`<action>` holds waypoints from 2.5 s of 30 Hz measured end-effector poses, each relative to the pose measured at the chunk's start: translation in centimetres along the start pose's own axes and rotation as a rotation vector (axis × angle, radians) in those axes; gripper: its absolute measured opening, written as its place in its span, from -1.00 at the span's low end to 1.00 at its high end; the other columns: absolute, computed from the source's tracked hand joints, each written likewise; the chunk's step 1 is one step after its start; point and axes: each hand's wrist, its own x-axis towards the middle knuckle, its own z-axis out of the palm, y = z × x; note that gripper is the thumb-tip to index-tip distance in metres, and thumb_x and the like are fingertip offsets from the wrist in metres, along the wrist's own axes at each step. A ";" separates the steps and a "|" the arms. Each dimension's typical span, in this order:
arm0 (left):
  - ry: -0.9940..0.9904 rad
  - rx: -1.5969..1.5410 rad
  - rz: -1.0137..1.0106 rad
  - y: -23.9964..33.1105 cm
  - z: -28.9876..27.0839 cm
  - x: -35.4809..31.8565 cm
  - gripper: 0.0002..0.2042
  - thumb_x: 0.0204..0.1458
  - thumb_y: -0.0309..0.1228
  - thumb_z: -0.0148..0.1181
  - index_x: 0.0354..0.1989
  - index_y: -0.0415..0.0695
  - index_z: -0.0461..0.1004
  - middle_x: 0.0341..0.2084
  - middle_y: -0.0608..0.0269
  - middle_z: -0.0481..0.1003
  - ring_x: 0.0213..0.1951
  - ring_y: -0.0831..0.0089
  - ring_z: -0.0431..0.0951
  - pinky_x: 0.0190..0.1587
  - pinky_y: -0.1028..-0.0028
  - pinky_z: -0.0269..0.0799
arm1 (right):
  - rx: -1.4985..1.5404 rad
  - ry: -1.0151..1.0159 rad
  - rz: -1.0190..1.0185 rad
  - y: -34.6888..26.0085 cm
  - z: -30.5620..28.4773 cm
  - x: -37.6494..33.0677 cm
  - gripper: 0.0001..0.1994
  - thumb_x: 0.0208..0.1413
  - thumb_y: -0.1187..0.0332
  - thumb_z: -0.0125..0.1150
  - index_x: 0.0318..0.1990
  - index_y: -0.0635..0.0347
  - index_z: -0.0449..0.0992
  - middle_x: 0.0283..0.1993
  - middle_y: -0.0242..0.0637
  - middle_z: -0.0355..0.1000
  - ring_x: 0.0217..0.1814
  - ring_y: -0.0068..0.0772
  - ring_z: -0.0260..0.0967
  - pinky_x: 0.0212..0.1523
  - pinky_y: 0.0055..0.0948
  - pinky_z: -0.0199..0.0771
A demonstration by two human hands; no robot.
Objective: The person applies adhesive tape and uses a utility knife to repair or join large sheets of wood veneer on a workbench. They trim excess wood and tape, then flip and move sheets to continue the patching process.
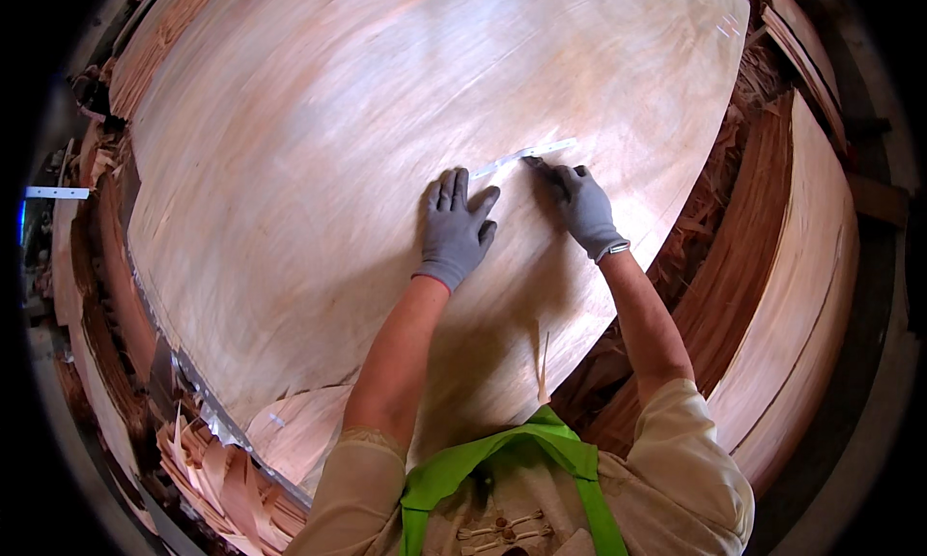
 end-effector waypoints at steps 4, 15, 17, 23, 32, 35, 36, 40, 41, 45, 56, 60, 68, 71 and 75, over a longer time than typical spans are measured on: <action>0.008 -0.019 0.002 0.1 -0.1 0.1 -0.50 0.02 -0.11 0.04 0.21 0.22 0.27 0.28 -0.14 0.05 0.32 -0.01 -0.03 0.33 0.05 -0.24 | -0.012 0.016 0.030 0.4 -0.2 -0.1 -0.66 0.00 0.49 0.02 -0.01 0.12 0.41 -0.16 0.02 0.37 -0.16 0.12 0.37 -0.19 -0.12 0.41; -0.001 -0.026 -0.021 0.3 -0.3 0.1 -0.52 0.03 -0.09 0.01 0.19 0.24 0.30 0.28 -0.15 0.03 0.33 -0.04 -0.07 0.33 0.04 -0.28 | -0.047 0.199 0.146 1.4 0.4 0.3 -0.71 0.00 0.49 -0.01 -0.07 0.13 0.39 -0.14 -0.01 0.35 -0.19 0.10 0.38 -0.24 -0.09 0.45; -0.003 0.000 -0.021 0.4 -0.5 0.1 -0.51 0.02 -0.10 0.03 0.20 0.25 0.28 0.28 -0.12 0.04 0.32 -0.02 -0.05 0.33 0.06 -0.24 | -0.056 0.211 0.156 1.4 0.4 0.4 -0.71 0.00 0.49 -0.01 -0.07 0.12 0.39 -0.13 -0.02 0.34 -0.18 0.10 0.38 -0.25 -0.08 0.45; 0.002 0.004 -0.015 0.3 -0.4 0.1 -0.51 0.02 -0.10 0.04 0.19 0.22 0.30 0.27 -0.13 0.06 0.31 -0.02 -0.02 0.32 0.07 -0.22 | -0.105 0.232 0.268 -0.3 0.5 1.0 -0.72 0.01 0.48 -0.02 -0.08 0.09 0.39 -0.13 -0.05 0.33 -0.18 0.06 0.39 -0.28 -0.08 0.45; 0.023 0.007 -0.011 0.1 -0.5 0.0 -0.50 0.01 -0.09 0.05 0.19 0.21 0.30 0.27 -0.14 0.07 0.30 -0.02 0.01 0.32 0.07 -0.21 | -0.314 0.363 0.306 -1.4 0.1 1.6 -0.77 0.03 0.46 -0.02 -0.12 0.10 0.38 -0.19 -0.08 0.33 -0.21 -0.01 0.38 -0.30 -0.09 0.45; 0.026 0.011 -0.015 0.3 -0.4 0.0 -0.50 0.01 -0.10 0.05 0.19 0.22 0.30 0.27 -0.13 0.07 0.30 -0.01 0.01 0.32 0.07 -0.20 | -0.300 0.483 0.296 1.0 -1.2 2.8 -0.82 0.00 0.41 0.09 -0.21 0.13 0.43 -0.29 -0.08 0.40 -0.29 -0.03 0.41 -0.36 -0.17 0.43; 0.032 0.012 -0.013 0.4 -0.5 0.1 -0.50 0.01 -0.10 0.05 0.19 0.22 0.30 0.27 -0.12 0.07 0.30 -0.01 0.01 0.32 0.08 -0.20 | -0.092 0.467 0.345 2.7 -1.2 3.0 -0.84 -0.01 0.38 0.11 -0.24 0.14 0.45 -0.33 -0.08 0.42 -0.32 -0.03 0.41 -0.37 -0.19 0.42; 0.030 -0.013 0.000 0.5 -0.5 0.3 -0.50 0.01 -0.10 0.05 0.19 0.22 0.29 0.28 -0.14 0.06 0.30 -0.01 0.01 0.32 0.07 -0.20 | 0.561 0.292 0.449 6.0 -0.3 3.4 -0.81 -0.02 0.30 0.16 -0.27 0.16 0.52 -0.48 -0.06 0.47 -0.40 -0.02 0.44 -0.38 -0.27 0.38; 0.029 -0.015 -0.008 0.2 -0.3 0.0 -0.50 0.01 -0.10 0.05 0.19 0.22 0.29 0.28 -0.14 0.06 0.30 -0.01 0.01 0.32 0.07 -0.20 | 0.492 0.243 0.405 4.5 -0.1 3.5 -0.80 -0.03 0.31 0.17 -0.23 0.15 0.52 -0.45 -0.06 0.47 -0.36 -0.01 0.44 -0.35 -0.26 0.39; 0.022 -0.029 -0.002 0.0 -0.3 0.0 -0.50 0.01 -0.11 0.05 0.19 0.21 0.29 0.28 -0.16 0.04 0.31 -0.02 0.00 0.32 0.06 -0.20 | 0.061 0.245 0.096 2.1 -1.2 5.2 -0.70 -0.07 0.40 0.13 -0.11 -0.03 0.51 -0.13 -0.12 0.42 -0.15 0.04 0.41 -0.20 -0.17 0.43; 0.008 -0.059 -0.009 -0.5 0.4 -0.2 -0.51 0.03 -0.09 0.00 0.20 0.22 0.29 0.28 -0.21 0.02 0.32 -0.09 -0.06 0.33 0.00 -0.27 | -0.068 -0.059 0.003 -2.7 -2.6 4.9 -0.76 -0.03 0.24 0.17 -0.26 0.18 0.43 -0.30 -0.04 0.44 -0.23 0.04 0.41 -0.24 -0.13 0.40; -0.004 -0.073 0.004 -0.2 -0.2 0.1 -0.51 0.04 -0.09 -0.01 0.20 0.20 0.29 0.28 -0.21 0.03 0.32 -0.08 -0.06 0.33 0.00 -0.28 | -0.091 0.012 0.026 -2.2 -1.6 0.8 -0.75 0.09 0.18 0.09 -0.21 0.14 0.36 -0.25 -0.06 0.40 -0.26 0.07 0.41 -0.30 -0.10 0.41; 0.000 -0.052 -0.010 -0.1 -0.1 0.1 -0.51 0.04 -0.08 -0.01 0.21 0.21 0.28 0.28 -0.19 0.03 0.33 -0.07 -0.08 0.34 0.01 -0.29 | -0.069 -0.038 0.074 -1.0 -0.4 0.2 -0.78 0.10 0.22 0.07 -0.23 0.16 0.38 -0.23 -0.03 0.41 -0.26 0.09 0.41 -0.30 -0.08 0.41; 0.002 -0.052 -0.011 -0.1 -0.2 0.2 -0.51 0.05 -0.09 -0.01 0.21 0.22 0.28 0.28 -0.19 0.02 0.33 -0.06 -0.08 0.34 0.01 -0.29 | -0.039 -0.031 0.099 -0.4 -0.3 0.2 -0.78 0.09 0.22 0.07 -0.24 0.17 0.40 -0.23 -0.02 0.42 -0.23 0.09 0.40 -0.27 -0.09 0.41; -0.005 -0.052 -0.009 -0.1 -0.2 0.2 -0.52 0.05 -0.09 -0.01 0.20 0.22 0.29 0.28 -0.19 0.03 0.33 -0.06 -0.08 0.34 0.01 -0.29 | -0.021 -0.001 0.123 0.2 -0.2 0.5 -0.79 0.09 0.23 0.07 -0.26 0.19 0.41 -0.25 0.00 0.43 -0.21 0.10 0.40 -0.25 -0.11 0.41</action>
